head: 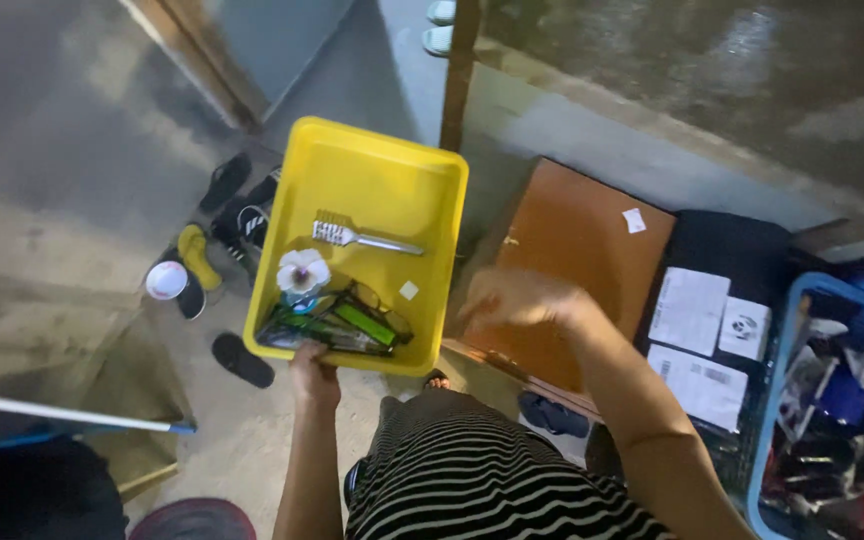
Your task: Organize household items, tools, and packages on a shelf and in containers.
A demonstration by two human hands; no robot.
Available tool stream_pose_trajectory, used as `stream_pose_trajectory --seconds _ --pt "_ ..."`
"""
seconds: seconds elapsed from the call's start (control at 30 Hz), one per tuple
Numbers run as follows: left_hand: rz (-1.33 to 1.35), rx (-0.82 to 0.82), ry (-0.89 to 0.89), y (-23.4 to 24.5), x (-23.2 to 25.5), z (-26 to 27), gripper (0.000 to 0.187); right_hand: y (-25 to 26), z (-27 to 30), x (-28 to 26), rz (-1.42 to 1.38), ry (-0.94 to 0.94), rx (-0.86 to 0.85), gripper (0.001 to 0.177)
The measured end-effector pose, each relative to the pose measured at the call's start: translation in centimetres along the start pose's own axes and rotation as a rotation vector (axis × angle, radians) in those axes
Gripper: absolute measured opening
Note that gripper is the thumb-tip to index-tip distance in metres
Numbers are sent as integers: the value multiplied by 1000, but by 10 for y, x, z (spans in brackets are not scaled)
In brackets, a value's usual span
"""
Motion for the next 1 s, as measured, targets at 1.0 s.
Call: stream_pose_trajectory --seconds 1.0 --pt "-86 -234 131 -138 -44 52 11 5 89 29 366 74 1023 34"
Point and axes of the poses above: each hand's wrist, its own z-axis away from the middle knuckle, its own y-axis out of the back of the hand, x = y × z, the point moved 10 cm from there along -z, towards the middle knuckle, and after that the axes turned 11 degrees about -y, right-handed, at the moved point
